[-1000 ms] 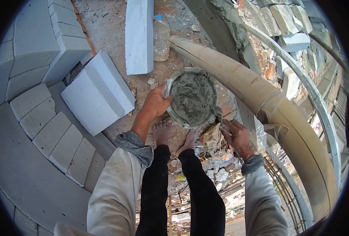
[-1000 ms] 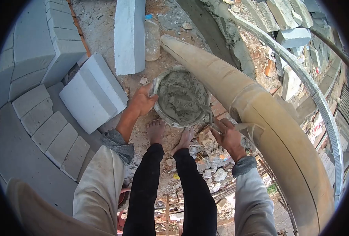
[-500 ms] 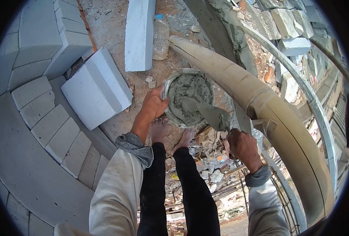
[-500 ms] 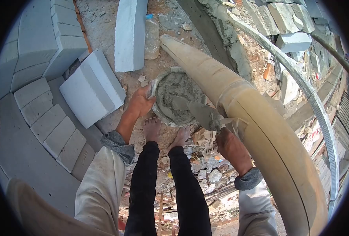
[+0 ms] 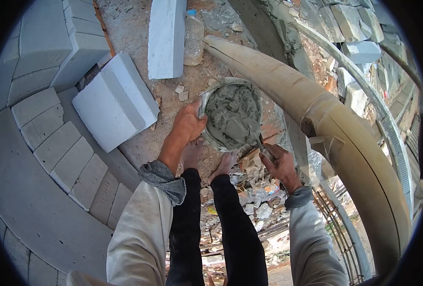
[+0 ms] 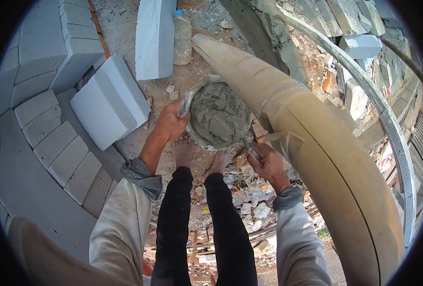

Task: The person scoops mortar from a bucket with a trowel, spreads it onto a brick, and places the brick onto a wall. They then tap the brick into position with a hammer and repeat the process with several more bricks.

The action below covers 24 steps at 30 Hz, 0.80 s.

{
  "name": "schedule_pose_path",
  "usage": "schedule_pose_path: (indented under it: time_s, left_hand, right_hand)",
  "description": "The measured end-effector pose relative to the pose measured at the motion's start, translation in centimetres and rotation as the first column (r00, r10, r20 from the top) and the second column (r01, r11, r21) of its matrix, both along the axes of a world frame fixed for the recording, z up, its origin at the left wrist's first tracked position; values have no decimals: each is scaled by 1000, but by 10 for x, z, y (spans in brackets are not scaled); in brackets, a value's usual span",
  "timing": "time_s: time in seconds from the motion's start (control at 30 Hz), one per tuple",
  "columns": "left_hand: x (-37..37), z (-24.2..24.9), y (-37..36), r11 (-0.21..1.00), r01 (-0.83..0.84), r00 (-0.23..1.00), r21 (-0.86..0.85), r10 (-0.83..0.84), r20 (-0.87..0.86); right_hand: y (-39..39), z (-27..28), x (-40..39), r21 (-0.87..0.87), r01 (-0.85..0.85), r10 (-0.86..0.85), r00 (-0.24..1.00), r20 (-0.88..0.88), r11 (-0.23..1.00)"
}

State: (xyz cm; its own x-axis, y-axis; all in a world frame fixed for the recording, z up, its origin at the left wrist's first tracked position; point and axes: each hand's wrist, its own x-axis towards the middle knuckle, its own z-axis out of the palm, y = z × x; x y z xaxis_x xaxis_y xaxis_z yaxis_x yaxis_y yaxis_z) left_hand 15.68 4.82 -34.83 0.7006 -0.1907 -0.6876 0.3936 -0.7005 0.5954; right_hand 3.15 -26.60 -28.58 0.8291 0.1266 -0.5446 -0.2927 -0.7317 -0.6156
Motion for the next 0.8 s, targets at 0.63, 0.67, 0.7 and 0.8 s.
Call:
schedule_pose_path:
  time_s: [0.63,0.67,0.7,0.8]
  left_hand:
    - [-4,11,-8,1000,-9,998,2,9,59]
    - [0,18,-10,1000,-12,1000,16,12,-8]
    - [5,26,-11,999,-14,997,32,16,-73]
    - [-9,12,-12,993,81,996,90,-83,21]
  right_hand:
    - [-23,73,7,-420,-151,147,988,-42,895]
    - [-22,72,10,-405,-174,148,985,-94,898]
    - [-14,65,17,-386,-194,150,978,-142,902]
    - [2,9,13,-296,-203,151,970,-189,933]
